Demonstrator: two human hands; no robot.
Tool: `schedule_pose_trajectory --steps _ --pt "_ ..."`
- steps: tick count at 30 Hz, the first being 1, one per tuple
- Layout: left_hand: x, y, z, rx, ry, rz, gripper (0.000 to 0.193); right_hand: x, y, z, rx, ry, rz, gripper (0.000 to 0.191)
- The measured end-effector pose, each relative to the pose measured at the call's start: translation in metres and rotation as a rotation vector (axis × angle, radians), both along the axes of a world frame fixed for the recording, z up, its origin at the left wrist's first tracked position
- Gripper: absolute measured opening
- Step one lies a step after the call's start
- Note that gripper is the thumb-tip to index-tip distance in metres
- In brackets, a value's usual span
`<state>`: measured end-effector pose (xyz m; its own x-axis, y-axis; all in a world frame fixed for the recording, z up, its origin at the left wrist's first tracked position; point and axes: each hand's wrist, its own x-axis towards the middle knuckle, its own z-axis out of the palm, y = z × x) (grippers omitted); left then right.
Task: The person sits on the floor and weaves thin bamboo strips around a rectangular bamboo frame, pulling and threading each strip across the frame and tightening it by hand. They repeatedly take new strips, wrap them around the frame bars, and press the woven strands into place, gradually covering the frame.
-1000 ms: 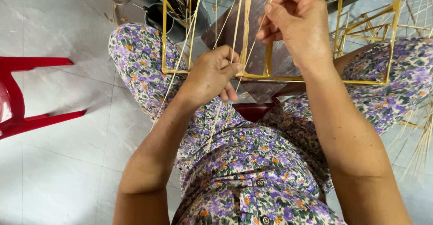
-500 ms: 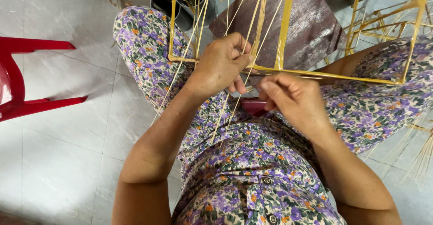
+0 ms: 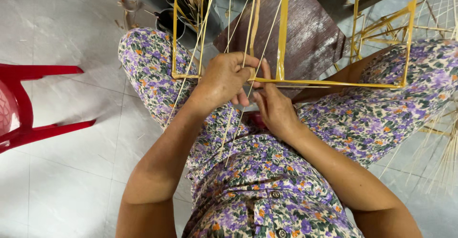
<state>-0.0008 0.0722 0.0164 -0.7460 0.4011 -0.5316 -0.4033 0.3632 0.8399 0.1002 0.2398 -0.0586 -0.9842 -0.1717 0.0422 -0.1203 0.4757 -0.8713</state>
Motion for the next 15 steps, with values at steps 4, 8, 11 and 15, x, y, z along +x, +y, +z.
schedule_pose_trajectory --steps 4,8,11,15 --pt "-0.003 -0.001 -0.008 -0.019 -0.009 -0.052 0.026 -0.011 -0.01 -0.029 -0.26 -0.128 -0.042 0.041" --pt "-0.006 -0.002 -0.013 0.044 -0.095 -0.054 0.024 -0.011 -0.02 -0.045 -0.307 -0.186 -0.121 0.02" --pt "-0.006 -0.002 -0.012 0.05 -0.104 -0.056 0.023 -0.003 -0.019 -0.041 -0.271 -0.21 -0.197 0.022" --pt "-0.003 -0.001 -0.007 0.024 -0.084 -0.037 0.023 0.005 -0.009 -0.022 -0.216 -0.314 -0.219 0.022"
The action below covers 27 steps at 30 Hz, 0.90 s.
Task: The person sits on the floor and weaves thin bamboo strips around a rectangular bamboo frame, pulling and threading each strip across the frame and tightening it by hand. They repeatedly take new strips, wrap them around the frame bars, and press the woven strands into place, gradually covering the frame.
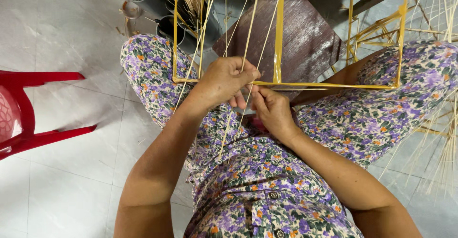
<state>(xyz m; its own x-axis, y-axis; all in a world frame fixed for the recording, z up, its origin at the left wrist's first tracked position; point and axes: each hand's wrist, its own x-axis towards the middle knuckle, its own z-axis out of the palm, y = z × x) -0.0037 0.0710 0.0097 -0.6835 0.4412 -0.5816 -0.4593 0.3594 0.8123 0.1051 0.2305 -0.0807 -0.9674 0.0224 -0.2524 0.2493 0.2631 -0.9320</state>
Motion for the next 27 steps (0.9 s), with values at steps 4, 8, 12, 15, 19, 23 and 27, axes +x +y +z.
schedule_pose_trajectory --steps 4,8,12,15,19,23,27 --pt "0.003 0.001 0.009 -0.005 0.03 0.002 0.02 0.004 0.031 0.027 0.214 0.154 0.047 0.021" --pt "0.01 0.004 0.014 0.015 0.065 0.02 0.019 0.006 0.076 0.063 0.291 0.067 0.159 0.025" --pt "0.015 0.0 0.014 0.087 0.109 0.039 0.015 0.008 0.084 0.096 0.148 -0.106 0.309 0.028" --pt "0.011 -0.01 0.015 0.189 0.113 -0.013 0.01 -0.004 0.076 0.111 -0.07 -0.177 0.346 0.027" --pt "0.007 -0.011 0.018 0.225 0.101 -0.076 0.017 -0.036 0.06 0.116 -0.447 -0.21 0.231 0.027" --pt "0.015 0.004 0.02 -0.002 0.143 0.052 0.014 -0.064 0.058 0.112 -0.607 -0.089 -0.011 0.026" --pt "0.017 0.01 0.024 0.007 0.174 0.111 0.017 -0.053 0.071 0.11 -0.259 0.106 -0.008 0.027"
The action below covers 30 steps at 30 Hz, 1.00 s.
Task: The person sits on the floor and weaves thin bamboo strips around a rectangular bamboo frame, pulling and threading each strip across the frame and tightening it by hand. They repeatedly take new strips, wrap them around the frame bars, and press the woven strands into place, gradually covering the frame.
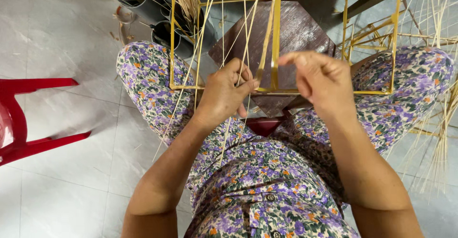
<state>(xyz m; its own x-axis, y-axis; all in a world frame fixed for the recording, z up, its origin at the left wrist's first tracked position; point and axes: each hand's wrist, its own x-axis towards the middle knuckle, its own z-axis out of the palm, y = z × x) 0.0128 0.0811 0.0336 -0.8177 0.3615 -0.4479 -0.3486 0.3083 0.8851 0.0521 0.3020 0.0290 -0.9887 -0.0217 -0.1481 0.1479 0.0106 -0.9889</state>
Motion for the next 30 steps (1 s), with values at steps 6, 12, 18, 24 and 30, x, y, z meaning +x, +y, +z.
schedule_pose_trajectory --steps 6,12,18,24,30 --pt "-0.001 0.002 0.002 -0.092 0.023 -0.052 0.024 0.058 -0.021 -0.024 0.714 0.395 0.122 0.03" --pt "-0.01 -0.001 0.001 -0.153 -0.025 -0.174 0.038 0.061 -0.039 -0.053 0.784 0.35 0.078 0.04" --pt "-0.008 -0.006 -0.003 -0.073 -0.073 -0.149 0.036 0.057 -0.034 -0.066 0.461 0.038 0.05 0.017" --pt "-0.006 -0.01 -0.003 0.083 -0.047 -0.088 0.029 0.055 0.014 -0.048 0.117 -0.283 0.178 0.027" --pt "0.019 -0.015 0.014 -0.042 0.305 0.124 0.022 0.044 0.019 -0.001 -0.092 -0.355 0.113 0.027"
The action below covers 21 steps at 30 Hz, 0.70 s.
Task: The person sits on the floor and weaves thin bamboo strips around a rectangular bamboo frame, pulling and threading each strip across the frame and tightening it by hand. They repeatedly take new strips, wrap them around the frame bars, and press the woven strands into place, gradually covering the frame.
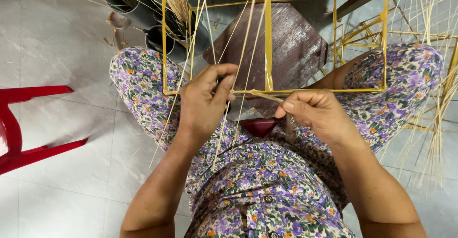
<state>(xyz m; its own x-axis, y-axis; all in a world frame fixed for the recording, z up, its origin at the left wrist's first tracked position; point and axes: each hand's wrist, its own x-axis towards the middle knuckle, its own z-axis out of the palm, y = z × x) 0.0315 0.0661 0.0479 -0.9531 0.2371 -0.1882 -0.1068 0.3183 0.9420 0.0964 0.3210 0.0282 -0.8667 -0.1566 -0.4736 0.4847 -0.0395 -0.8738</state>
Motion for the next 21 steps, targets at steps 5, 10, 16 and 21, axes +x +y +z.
schedule_pose_trajectory --steps 5,10,16,21 --pt "0.011 0.009 0.009 -0.139 0.263 -0.105 0.024 -0.022 -0.018 0.027 0.0 0.149 -0.008 0.023" --pt "0.01 0.022 0.015 -0.22 0.456 -0.148 0.012 -0.034 -0.027 0.032 -0.061 0.149 -0.08 0.021" --pt "0.009 0.012 0.011 -0.402 0.502 -0.301 0.011 -0.032 -0.02 0.027 -0.195 0.114 -0.163 0.017" --pt "0.011 0.01 0.001 -0.334 0.512 -0.275 0.011 -0.033 -0.022 0.022 -0.332 0.153 -0.147 0.016"
